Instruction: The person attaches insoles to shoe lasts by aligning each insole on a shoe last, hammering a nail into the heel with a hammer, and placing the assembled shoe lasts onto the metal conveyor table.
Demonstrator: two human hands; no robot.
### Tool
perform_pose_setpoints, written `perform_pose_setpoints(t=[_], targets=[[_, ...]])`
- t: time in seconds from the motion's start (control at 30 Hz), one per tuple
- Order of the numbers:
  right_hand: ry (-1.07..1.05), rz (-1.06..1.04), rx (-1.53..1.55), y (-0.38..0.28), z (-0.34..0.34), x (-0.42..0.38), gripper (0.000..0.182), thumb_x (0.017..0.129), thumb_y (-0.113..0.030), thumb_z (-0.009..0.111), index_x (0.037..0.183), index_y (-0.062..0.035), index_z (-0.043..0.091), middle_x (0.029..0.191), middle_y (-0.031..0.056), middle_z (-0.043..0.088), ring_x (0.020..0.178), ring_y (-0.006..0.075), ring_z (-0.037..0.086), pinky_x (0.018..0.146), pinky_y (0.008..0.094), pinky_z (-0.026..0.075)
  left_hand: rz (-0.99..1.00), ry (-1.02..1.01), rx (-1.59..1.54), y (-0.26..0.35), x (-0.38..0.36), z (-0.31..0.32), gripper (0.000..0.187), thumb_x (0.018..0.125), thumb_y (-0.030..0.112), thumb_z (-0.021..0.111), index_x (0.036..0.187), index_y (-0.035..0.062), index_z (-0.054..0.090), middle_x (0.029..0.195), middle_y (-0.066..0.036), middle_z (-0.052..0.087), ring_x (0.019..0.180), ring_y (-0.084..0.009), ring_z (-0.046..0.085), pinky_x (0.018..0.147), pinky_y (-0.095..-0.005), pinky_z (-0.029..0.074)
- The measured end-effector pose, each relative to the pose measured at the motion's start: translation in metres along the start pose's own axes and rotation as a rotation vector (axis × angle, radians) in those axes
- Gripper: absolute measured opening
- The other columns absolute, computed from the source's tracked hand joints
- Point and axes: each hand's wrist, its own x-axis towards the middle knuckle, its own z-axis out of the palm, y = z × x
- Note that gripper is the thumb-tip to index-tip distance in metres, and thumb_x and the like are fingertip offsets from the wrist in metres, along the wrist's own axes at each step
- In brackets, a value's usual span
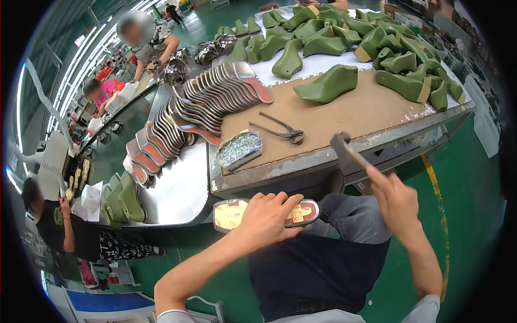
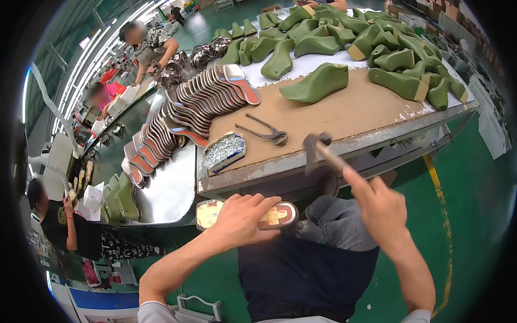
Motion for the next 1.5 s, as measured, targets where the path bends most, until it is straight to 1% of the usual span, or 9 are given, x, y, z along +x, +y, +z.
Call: perform_pose_setpoints(t=[0.23,0.3,0.37,0.63,0.73,0.83,1.0,1.3,1.5], targets=[[0.009,0.124,-0.116,0.086,0.089,0.045,0.048,0.085,-0.004,0.067,0.131,-0.0153,0.059,0.096,0.0147,0.060,0.090,0.0361,0.060,0.079,0.0474,0.049,-0.249,-0.017,-0.329,0.005,-0.013,-0.064,0.067,0.072,0.040,0.081,0.128,0.0118,0.055,0.107,-0.011,0.068,0.092,-0.0350,0.068,0.084,-0.0427,0.053],[0.015,0.124,-0.006,0.091,0.102,0.043,0.054,0.087,0.001,0.063,0.138,-0.0134,0.055,0.100,0.0172,0.057,0.091,0.0383,0.058,0.079,0.0483,0.047,-0.438,0.186,-0.536,-0.003,-0.045,-0.094,0.072,0.073,0.031,0.084,0.133,0.0097,0.050,0.117,-0.011,0.064,0.100,-0.0271,0.067,0.092,-0.0366,0.052],[-0.009,0.157,0.033,0.088,0.108,0.040,0.058,0.088,0.004,0.061,0.143,-0.0124,0.049,0.108,0.0189,0.054,0.092,0.0410,0.058,0.078,0.0484,0.047,-0.367,0.677,-0.764,-0.037,-0.092,-0.082,0.083,0.075,0.026,0.087,0.140,0.0070,0.040,0.111,-0.009,0.061,0.101,-0.0221,0.064,0.088,-0.0374,0.053],[0.003,0.200,0.037,0.080,0.109,0.041,0.052,0.095,0.000,0.054,0.144,-0.0156,0.047,0.118,0.0184,0.054,0.101,0.0424,0.060,0.081,0.0489,0.049,-0.907,1.804,-0.692,-0.085,-0.204,-0.031,0.051,0.091,0.019,0.075,0.122,-0.0020,0.041,0.113,-0.014,0.056,0.102,-0.0205,0.061,0.086,-0.0316,0.054],[0.017,0.201,-0.012,0.087,0.118,0.042,0.050,0.098,-0.003,0.052,0.145,-0.0180,0.046,0.120,0.0173,0.055,0.103,0.0423,0.061,0.081,0.0484,0.050,-1.199,1.525,-0.507,-0.116,-0.191,0.025,0.061,0.085,0.026,0.081,0.117,-0.0060,0.039,0.118,-0.019,0.052,0.109,-0.0231,0.056,0.095,-0.0365,0.048],[-0.002,0.194,-0.053,0.092,0.119,0.042,0.049,0.098,-0.005,0.053,0.145,-0.0191,0.046,0.121,0.0171,0.056,0.102,0.0425,0.061,0.082,0.0480,0.050,-0.983,1.461,-0.728,-0.134,-0.160,0.059,0.063,0.081,0.025,0.084,0.111,-0.0064,0.039,0.133,-0.029,0.047,0.116,-0.0270,0.055,0.100,-0.0370,0.046],[-0.004,0.171,-0.059,0.087,0.115,0.043,0.050,0.098,-0.007,0.054,0.146,-0.0191,0.046,0.123,0.0167,0.057,0.102,0.0420,0.061,0.083,0.0478,0.050,-0.982,1.343,-0.794,-0.136,-0.156,0.034,0.059,0.082,0.017,0.084,0.112,-0.0069,0.038,0.138,-0.029,0.044,0.119,-0.0284,0.056,0.098,-0.0350,0.051],[-0.015,0.187,-0.032,0.085,0.115,0.045,0.050,0.098,-0.005,0.053,0.146,-0.0179,0.046,0.123,0.0178,0.056,0.109,0.0416,0.059,0.088,0.0474,0.049,-0.981,1.248,-0.801,-0.137,-0.170,0.020,0.095,0.083,0.031,0.082,0.144,-0.0096,0.021,0.138,-0.031,0.042,0.120,-0.0339,0.057,0.096,-0.0382,0.051],[-0.035,0.185,-0.005,0.089,0.112,0.045,0.048,0.099,-0.004,0.051,0.145,-0.0163,0.046,0.125,0.0178,0.057,0.111,0.0419,0.059,0.089,0.0472,0.049,-1.109,1.147,-0.831,-0.146,-0.167,-0.009,0.097,0.083,0.017,0.073,0.154,-0.0026,0.010,0.137,-0.029,0.046,0.116,-0.0318,0.059,0.093,-0.0388,0.053]])
